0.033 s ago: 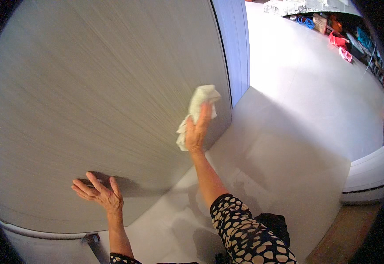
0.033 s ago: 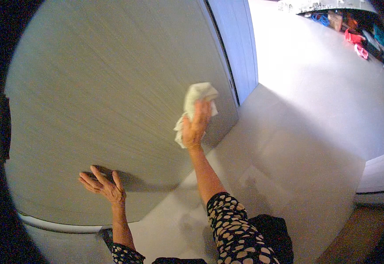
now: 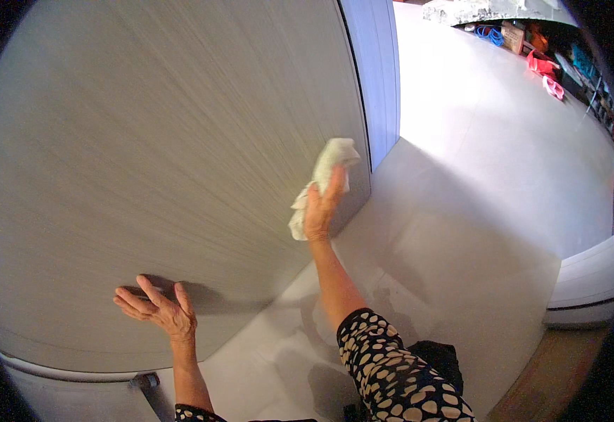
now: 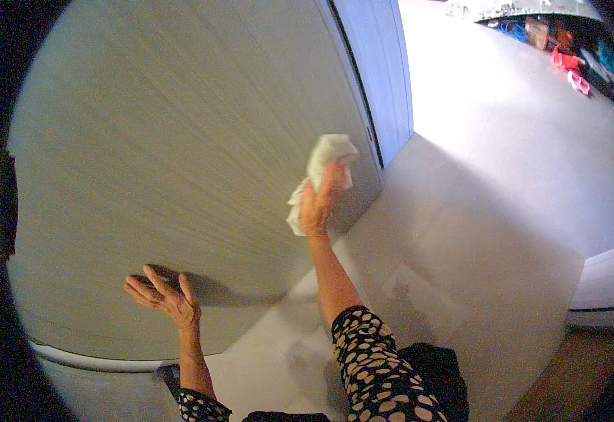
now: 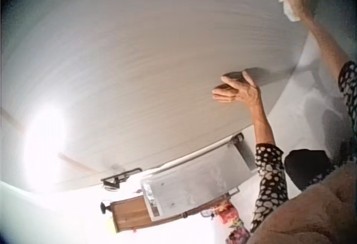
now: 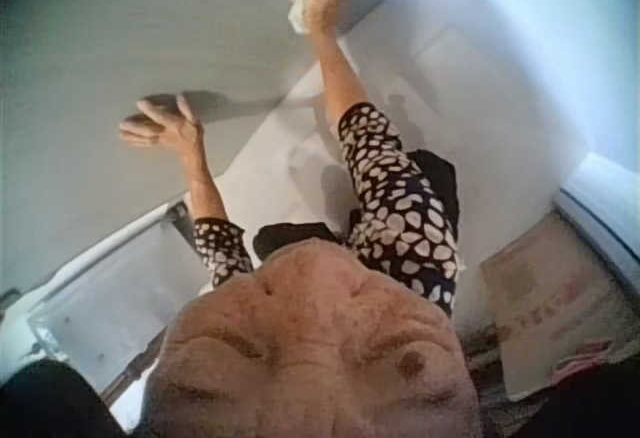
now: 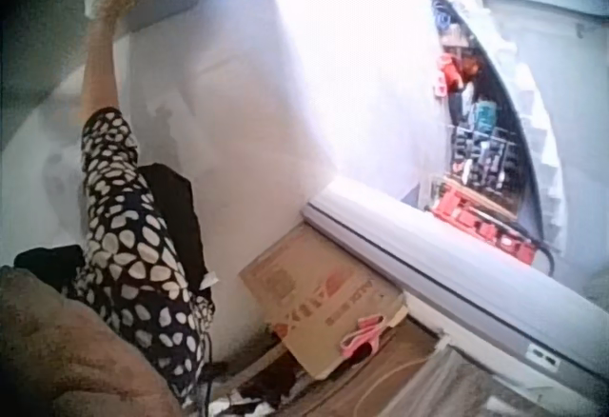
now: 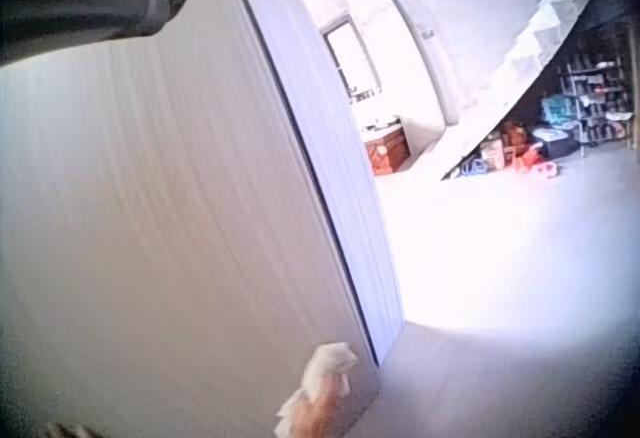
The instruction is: The person wipes the surface of a light-colored wooden cabinet using a white cloth. They systematically clean the vertical panels and edges of the cabinet doors, moving from the top section down to the lower sections. The person uses both hands to hold the cloth and apply pressure while wiping the furniture.
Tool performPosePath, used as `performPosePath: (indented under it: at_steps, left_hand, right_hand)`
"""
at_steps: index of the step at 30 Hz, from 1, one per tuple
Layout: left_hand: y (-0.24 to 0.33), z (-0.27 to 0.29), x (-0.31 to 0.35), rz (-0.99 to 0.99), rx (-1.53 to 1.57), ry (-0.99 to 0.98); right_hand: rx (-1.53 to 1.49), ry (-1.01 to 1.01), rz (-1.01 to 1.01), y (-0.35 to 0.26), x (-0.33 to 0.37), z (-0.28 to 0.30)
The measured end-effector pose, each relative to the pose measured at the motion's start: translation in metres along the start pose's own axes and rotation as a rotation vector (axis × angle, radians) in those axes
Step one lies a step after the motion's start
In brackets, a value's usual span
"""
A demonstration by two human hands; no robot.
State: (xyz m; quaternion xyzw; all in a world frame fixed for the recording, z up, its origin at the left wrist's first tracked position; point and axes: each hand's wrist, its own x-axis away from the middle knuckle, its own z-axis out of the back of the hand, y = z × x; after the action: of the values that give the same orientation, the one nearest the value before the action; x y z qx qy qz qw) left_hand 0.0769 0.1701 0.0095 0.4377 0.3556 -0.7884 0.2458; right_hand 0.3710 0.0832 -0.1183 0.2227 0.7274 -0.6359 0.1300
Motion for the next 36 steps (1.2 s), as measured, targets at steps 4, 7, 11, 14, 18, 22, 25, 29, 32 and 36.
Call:
performPosePath:
  at_steps: [4, 7, 11, 14, 18, 22, 25, 29, 32, 36]
  left_hand:
    - [-0.015, 0.001, 0.004, -0.018, -0.007, 0.034]
    - [-0.014, 0.002, 0.0, -0.011, -0.005, 0.014]
    - [-0.033, 0.02, 0.006, -0.027, -0.063, -0.018]
    - [-0.032, 0.017, -0.003, -0.044, -0.049, -0.034]
    - [-0.026, 0.009, 0.008, -0.023, -0.059, -0.039]
    - [-0.013, 0.004, 0.003, -0.004, -0.032, -0.033]
    - [-0.014, 0.011, 0.003, 0.015, -0.021, -0.056]
    - [-0.02, 0.013, 0.005, -0.009, 0.006, -0.037]
    - [-0.018, 0.015, 0.002, -0.021, 0.016, -0.032]
    - [-0.016, 0.01, 0.007, -0.009, 0.017, -0.034]
  right_hand:
    - [-0.18, 0.088, -0.337, 0.058, 0.003, 0.016]
    - [-0.294, 0.166, -0.46, 0.121, 0.005, 0.031]
    - [-0.638, 0.233, -0.903, 0.097, 0.032, 0.038]
    - [-0.701, 0.283, -0.923, 0.096, 0.023, 0.039]
    - [-0.662, 0.182, -0.688, 0.021, 0.006, 0.026]
    - [-0.303, 0.052, -0.105, -0.024, -0.01, 0.007]
    - [-0.004, -0.036, 0.274, -0.086, 0.013, -0.007]
    - [0.001, -0.258, 0.566, -0.13, 0.037, -0.007]
    - [0.031, -0.233, 0.591, -0.11, 0.019, -0.003]
    - [0.011, -0.097, 0.302, -0.047, -0.009, 0.007]
